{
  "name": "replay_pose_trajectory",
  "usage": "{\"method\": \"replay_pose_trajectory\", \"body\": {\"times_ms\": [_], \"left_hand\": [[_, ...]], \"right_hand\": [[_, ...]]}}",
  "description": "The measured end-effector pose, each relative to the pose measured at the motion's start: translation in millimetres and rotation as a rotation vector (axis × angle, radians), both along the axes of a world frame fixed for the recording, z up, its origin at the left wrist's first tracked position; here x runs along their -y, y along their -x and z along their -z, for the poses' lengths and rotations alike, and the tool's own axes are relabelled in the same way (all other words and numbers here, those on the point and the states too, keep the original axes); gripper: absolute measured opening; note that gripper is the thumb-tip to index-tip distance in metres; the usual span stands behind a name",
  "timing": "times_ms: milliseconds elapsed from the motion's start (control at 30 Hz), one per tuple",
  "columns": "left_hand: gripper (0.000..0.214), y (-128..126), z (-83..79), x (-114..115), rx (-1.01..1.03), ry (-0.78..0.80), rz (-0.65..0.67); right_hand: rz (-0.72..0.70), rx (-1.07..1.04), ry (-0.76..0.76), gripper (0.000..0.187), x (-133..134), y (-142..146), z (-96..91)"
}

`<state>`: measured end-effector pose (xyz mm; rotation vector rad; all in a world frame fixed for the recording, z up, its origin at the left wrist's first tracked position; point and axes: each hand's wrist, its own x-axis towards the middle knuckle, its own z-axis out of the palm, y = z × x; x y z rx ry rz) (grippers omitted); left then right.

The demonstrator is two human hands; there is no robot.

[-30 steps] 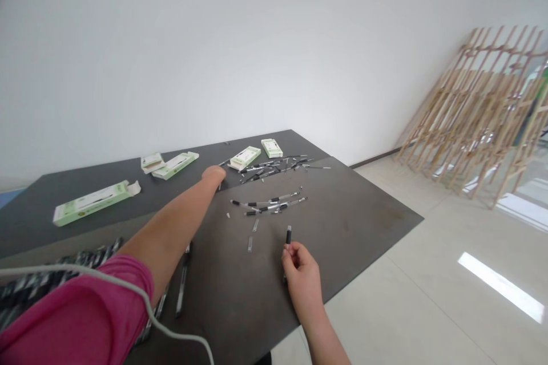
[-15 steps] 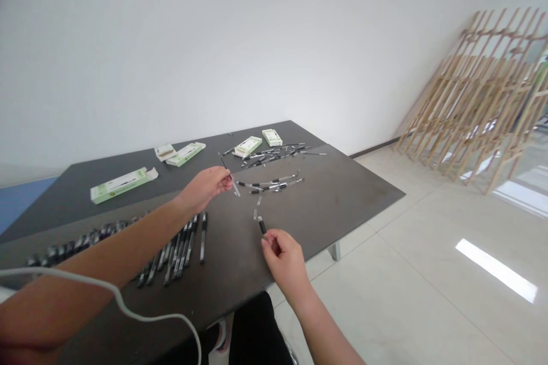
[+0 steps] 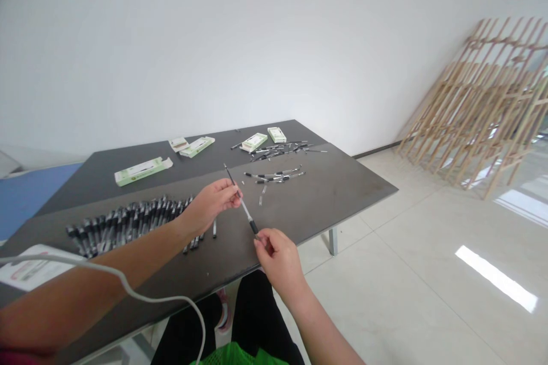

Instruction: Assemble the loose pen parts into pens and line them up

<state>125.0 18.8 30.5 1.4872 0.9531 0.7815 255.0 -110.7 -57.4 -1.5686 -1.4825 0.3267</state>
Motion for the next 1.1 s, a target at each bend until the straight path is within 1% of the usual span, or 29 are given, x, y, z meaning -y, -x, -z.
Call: {"method": "replay_pose_trajectory", "body": {"times_ms": [200, 267, 400, 467, 533, 600, 667, 833, 900, 1000, 1100], "left_hand": [[0.016, 3, 4.2, 3, -0.058, -0.119, 0.011], [0.017, 5, 4.4, 8, -0.077, -0.161, 0.072], [0.016, 6, 6.2, 22, -0.132, -0.206, 0.291], [0.023, 7, 10.5, 25, -0.103, -0.175, 0.328], [0.03, 9, 17.4, 22, -0.098, -0.142, 0.31], [0.033, 13, 26.0, 12, -0.139, -0.138, 0.274], [0.035, 16, 34.6, -4, -0.191, -0.158, 0.224], [0.039, 16, 50.2, -57, -0.334, -0.235, 0.058], [0.039, 13, 54.9, -80, -0.408, -0.312, 0.017], [0.039, 4, 62.8, -113, -0.524, -0.473, 0.012], [0.04, -13, 72.6, -136, -0.571, -0.566, 0.059]], "right_hand": [[0.018, -0.004, -0.007, 0.018, 2, 3, 2.2], [0.025, -0.011, -0.016, 0.018, 1, 4, 2.7], [0.037, -0.068, -0.045, 0.016, 0, 5, 2.8], [0.058, -0.133, -0.069, 0.016, 0, 4, 4.6], [0.095, -0.192, -0.089, 0.017, 0, 3, 8.8], [0.145, -0.227, -0.103, 0.018, 0, -1, 14.6], [0.195, -0.246, -0.116, 0.018, -1, -6, 20.8], [0.277, -0.286, -0.113, 0.02, -6, -23, 32.1], [0.307, -0.319, -0.102, 0.021, -11, -31, 36.0], [0.344, -0.388, -0.089, 0.023, -21, -40, 43.0], [0.376, -0.424, -0.082, 0.025, -33, -46, 50.1]]}}
